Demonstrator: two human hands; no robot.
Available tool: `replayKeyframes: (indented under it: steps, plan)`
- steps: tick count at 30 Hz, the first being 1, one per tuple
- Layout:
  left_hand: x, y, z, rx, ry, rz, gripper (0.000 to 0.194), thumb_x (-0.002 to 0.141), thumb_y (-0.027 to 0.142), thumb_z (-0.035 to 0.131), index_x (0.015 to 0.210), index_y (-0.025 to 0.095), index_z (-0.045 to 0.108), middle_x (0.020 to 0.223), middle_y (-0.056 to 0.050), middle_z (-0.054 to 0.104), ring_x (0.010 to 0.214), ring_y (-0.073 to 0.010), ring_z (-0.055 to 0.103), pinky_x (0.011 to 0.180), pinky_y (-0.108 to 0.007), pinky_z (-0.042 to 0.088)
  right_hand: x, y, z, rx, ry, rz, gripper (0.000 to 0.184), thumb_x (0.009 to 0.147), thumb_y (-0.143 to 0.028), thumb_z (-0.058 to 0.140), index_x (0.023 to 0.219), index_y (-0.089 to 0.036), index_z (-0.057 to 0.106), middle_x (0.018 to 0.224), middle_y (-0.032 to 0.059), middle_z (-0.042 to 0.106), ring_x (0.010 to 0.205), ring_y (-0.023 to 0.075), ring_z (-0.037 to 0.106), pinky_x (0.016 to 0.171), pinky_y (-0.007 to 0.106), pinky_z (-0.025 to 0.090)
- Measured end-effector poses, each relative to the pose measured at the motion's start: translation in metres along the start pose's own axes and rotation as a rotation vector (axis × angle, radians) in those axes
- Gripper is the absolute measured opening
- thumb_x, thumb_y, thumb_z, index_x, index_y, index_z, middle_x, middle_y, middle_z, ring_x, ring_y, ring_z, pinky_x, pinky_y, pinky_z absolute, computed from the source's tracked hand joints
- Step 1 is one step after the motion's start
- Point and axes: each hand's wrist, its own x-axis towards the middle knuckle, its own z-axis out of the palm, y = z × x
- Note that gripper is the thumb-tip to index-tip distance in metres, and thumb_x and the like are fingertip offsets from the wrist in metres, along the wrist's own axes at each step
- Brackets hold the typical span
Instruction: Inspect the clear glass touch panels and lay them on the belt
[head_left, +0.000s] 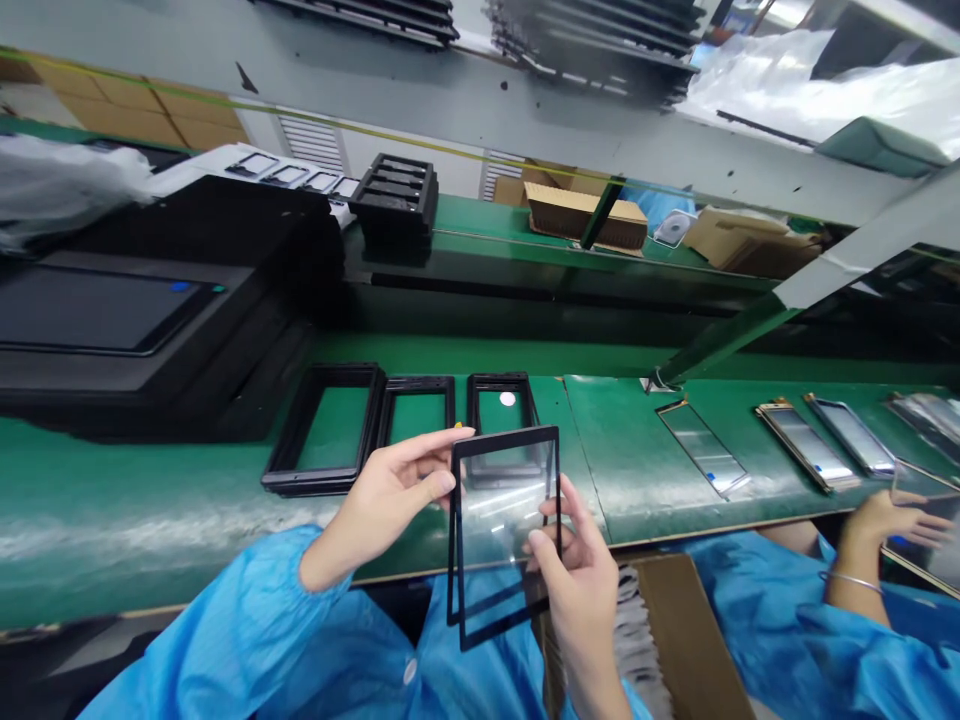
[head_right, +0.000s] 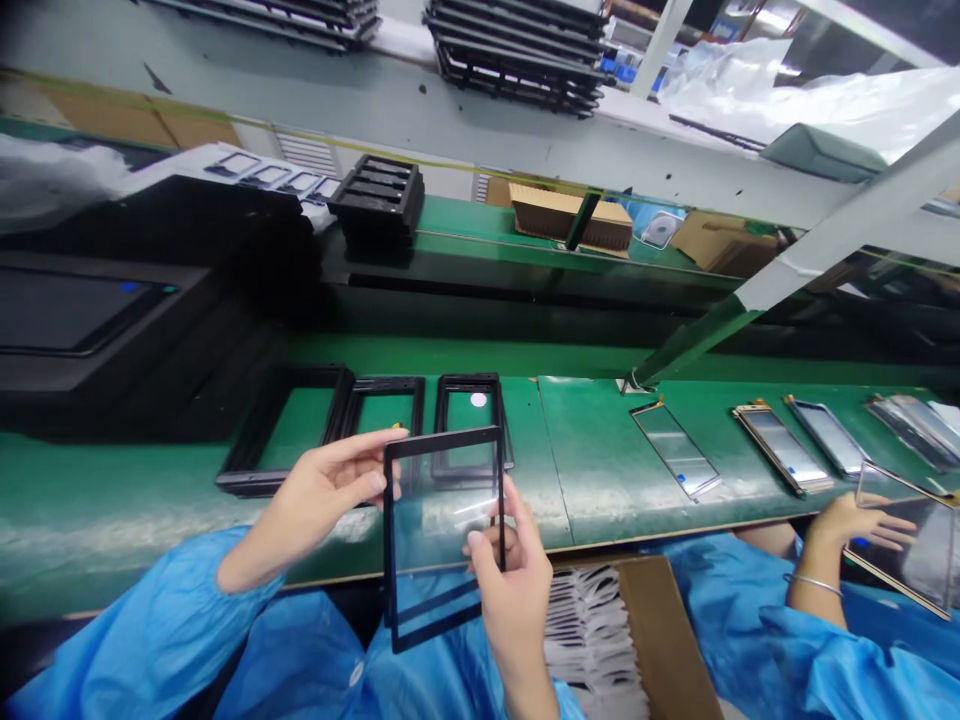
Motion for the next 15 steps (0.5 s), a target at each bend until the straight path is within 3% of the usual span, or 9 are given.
replayKeyframes:
  steps: [6, 12, 15]
  plan:
    - [0.001, -0.001, 0.001, -0.047, 0.032, -0.044, 0.046, 0.083, 0.026, 0.089, 0.128, 0.025, 0.080, 0.097, -0.008, 0.082, 0.081, -0.0184, 0.078, 0.062, -0.019, 0.062, -0.001, -0.006, 0.008, 0.001, 0.015, -0.016, 0.070, 0.082, -0.034, 0.089, 0.147, -0.026, 0.066, 0.102, 0.0041, 0.071, 0.063, 0.0111, 0.064, 0.054, 0.022, 0.056]
    - [0.001, -0.006, 0.001, -0.006, 0.034, -0.056, 0.053, 0.085, 0.033, 0.088, 0.136, 0.022, 0.076, 0.101, -0.012, 0.083, 0.086, -0.0217, 0.080, 0.061, -0.020, 0.063, -0.003, 0.003, 0.005, -0.037, 0.004, -0.045, 0.068, 0.087, -0.031, 0.083, 0.151, -0.027, 0.062, 0.105, 0.0039, 0.070, 0.067, 0.0116, 0.067, 0.058, 0.023, 0.058]
    - [0.000, -0.006, 0.002, 0.050, 0.069, -0.066, 0.057, 0.086, 0.036, 0.087, 0.139, 0.020, 0.074, 0.095, -0.013, 0.084, 0.087, -0.0239, 0.081, 0.062, -0.021, 0.063, -0.003, 0.010, 0.002, -0.192, -0.007, -0.171, 0.062, 0.093, -0.030, 0.076, 0.153, -0.029, 0.059, 0.110, 0.0060, 0.069, 0.077, 0.0154, 0.071, 0.065, 0.028, 0.062]
